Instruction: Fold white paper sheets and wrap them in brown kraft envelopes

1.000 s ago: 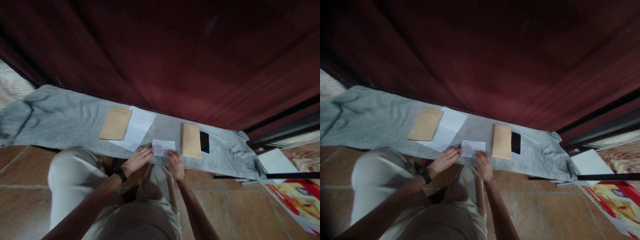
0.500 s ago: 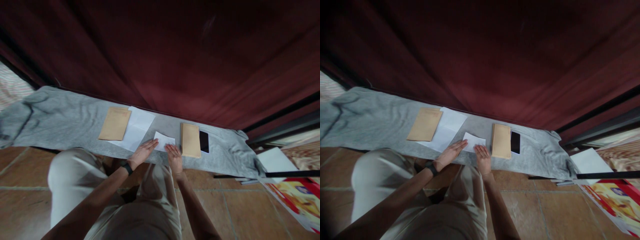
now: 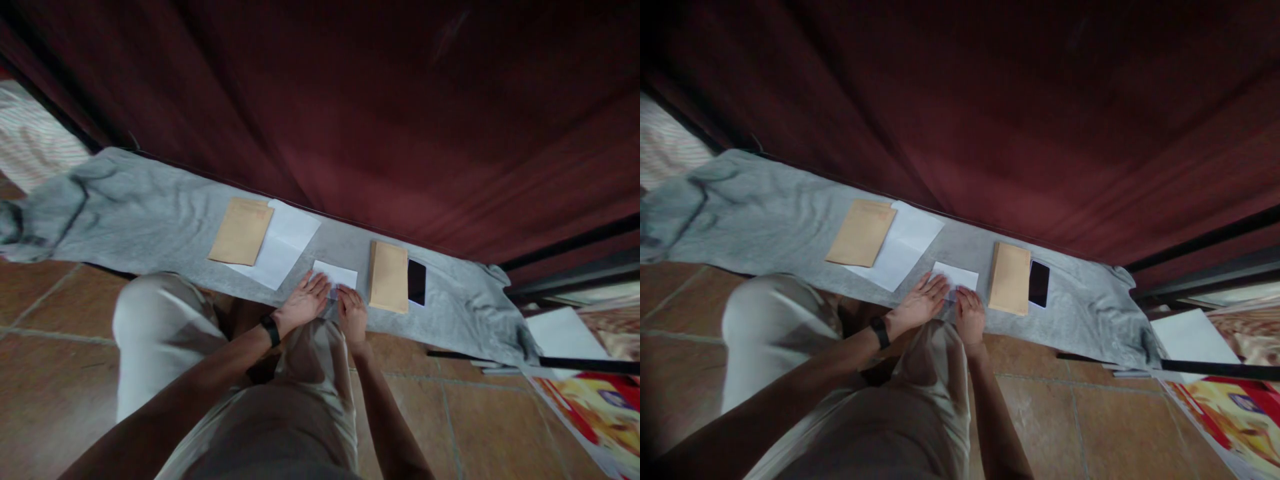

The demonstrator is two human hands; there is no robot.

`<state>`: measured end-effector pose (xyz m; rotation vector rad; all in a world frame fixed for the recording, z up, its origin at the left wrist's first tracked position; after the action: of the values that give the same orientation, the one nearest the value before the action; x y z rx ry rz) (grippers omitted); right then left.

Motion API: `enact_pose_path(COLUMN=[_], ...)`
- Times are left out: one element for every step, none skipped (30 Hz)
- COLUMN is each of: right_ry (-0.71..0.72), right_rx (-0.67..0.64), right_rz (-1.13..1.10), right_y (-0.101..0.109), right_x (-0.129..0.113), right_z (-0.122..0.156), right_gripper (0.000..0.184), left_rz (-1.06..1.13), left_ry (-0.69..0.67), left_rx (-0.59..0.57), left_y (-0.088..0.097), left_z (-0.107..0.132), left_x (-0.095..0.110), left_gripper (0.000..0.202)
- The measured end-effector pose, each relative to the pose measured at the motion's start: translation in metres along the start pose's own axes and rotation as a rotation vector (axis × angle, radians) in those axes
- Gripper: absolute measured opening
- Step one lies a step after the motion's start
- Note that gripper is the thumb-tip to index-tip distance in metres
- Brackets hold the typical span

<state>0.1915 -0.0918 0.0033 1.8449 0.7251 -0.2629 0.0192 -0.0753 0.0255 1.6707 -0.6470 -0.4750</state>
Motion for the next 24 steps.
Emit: enact_pose_path(right_ry=[-0.007, -0.009, -0.008, -0.004, -0.001, 0.003, 0.007, 0.011, 0.014, 0.019, 0.023, 0.025, 0.025, 0.024, 0.022, 0.019, 0.015, 0.01, 0.004, -0.003, -0.01, -0.017, -0.023, -0.026], right_rx=[0.009, 0.016, 0.022, 0.027, 0.031, 0.033, 0.034, 0.036, 0.039, 0.041, 0.044, 0.047, 0.051, 0.055, 0.059, 0.06, 0.06, 0.055, 0.047, 0.035, 0.022, 0.011, 0.003, 0.0], right_rz=[0.003, 0.008, 0.016, 0.026, 0.037, 0.048, 0.059, 0.069, 0.078, 0.085, 0.091, 0.095, 0.099, 0.101, 0.101, 0.099, 0.098, 0.097, 0.098, 0.101, 0.106, 0.111, 0.115, 0.116], right_y=[-0.001, -0.002, -0.003, -0.003, -0.004, -0.005, -0.005, -0.005, -0.005, -0.005, -0.005, -0.005, -0.005, -0.005, -0.005, -0.005, -0.005, -0.005, -0.005, -0.005, -0.006, -0.005, -0.005, -0.005], right_x=[0.0, 0.0, 0.0, 0.0, 0.001, 0.001, 0.001, 0.001, 0.002, 0.001, 0.001, 0.001, 0.001, 0.0, 0.0, 0.0, 0.0, -0.001, -0.001, -0.001, -0.001, -0.001, -0.002, -0.002], right_z=[0.0, 0.001, 0.002, 0.002, 0.003, 0.004, 0.004, 0.004, 0.005, 0.005, 0.005, 0.005, 0.005, 0.005, 0.005, 0.005, 0.005, 0.005, 0.005, 0.004, 0.004, 0.004, 0.003, 0.003], right_gripper=[0.033, 0.033, 0.033, 0.033, 0.034, 0.035, 0.036, 0.037, 0.038, 0.038, 0.039, 0.039, 0.04, 0.04, 0.04, 0.04, 0.04, 0.04, 0.04, 0.04, 0.04, 0.04, 0.04, 0.04], left_rz=[0.009, 0.016, 0.021, 0.024, 0.026, 0.026, 0.025, 0.024, 0.022, 0.02, 0.018, 0.015, 0.012, 0.009, 0.006, 0.002, -0.002, -0.006, -0.011, -0.014, -0.016, -0.017, -0.018, -0.019], left_ry=[-0.003, 0.0, 0.004, 0.008, 0.013, 0.015, 0.015, 0.013, 0.011, 0.009, 0.008, 0.009, 0.009, 0.01, 0.011, 0.011, 0.012, 0.014, 0.018, 0.022, 0.027, 0.032, 0.037, 0.04], left_rx=[0.006, 0.009, 0.009, 0.009, 0.009, 0.007, 0.003, 0.0, -0.003, -0.004, -0.004, -0.003, -0.001, 0.002, 0.003, 0.002, -0.001, -0.006, -0.011, -0.017, -0.022, -0.026, -0.029, -0.032], left_y=[-0.002, -0.004, -0.006, -0.009, -0.011, -0.013, -0.015, -0.016, -0.017, -0.017, -0.017, -0.017, -0.016, -0.016, -0.016, -0.016, -0.016, -0.016, -0.016, -0.015, -0.015, -0.014, -0.013, -0.012], left_z=[0.0, 0.001, 0.001, 0.002, 0.003, 0.004, 0.005, 0.005, 0.005, 0.005, 0.005, 0.005, 0.006, 0.006, 0.006, 0.006, 0.006, 0.006, 0.006, 0.006, 0.006, 0.006, 0.006, 0.006], left_x=[0.002, 0.003, 0.004, 0.004, 0.004, 0.004, 0.004, 0.004, 0.004, 0.004, 0.005, 0.005, 0.006, 0.006, 0.007, 0.007, 0.008, 0.008, 0.009, 0.009, 0.01, 0.01, 0.011, 0.011], left_gripper=[0.048, 0.051, 0.054, 0.056, 0.057, 0.058, 0.059, 0.059, 0.059, 0.059, 0.059, 0.059, 0.059, 0.059, 0.059, 0.059, 0.059, 0.059, 0.059, 0.058, 0.058, 0.058, 0.058, 0.057])
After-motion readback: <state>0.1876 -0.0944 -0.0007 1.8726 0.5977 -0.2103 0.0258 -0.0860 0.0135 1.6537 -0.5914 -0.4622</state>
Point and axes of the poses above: each hand's wrist, its own z-axis away from the middle knuckle, its own y-axis out of the back of the hand, x = y × z, the point moved 3 cm from there along -z, towards the middle knuckle, and after that the axes turned 2 degrees about -y, right-handed, at the moved point
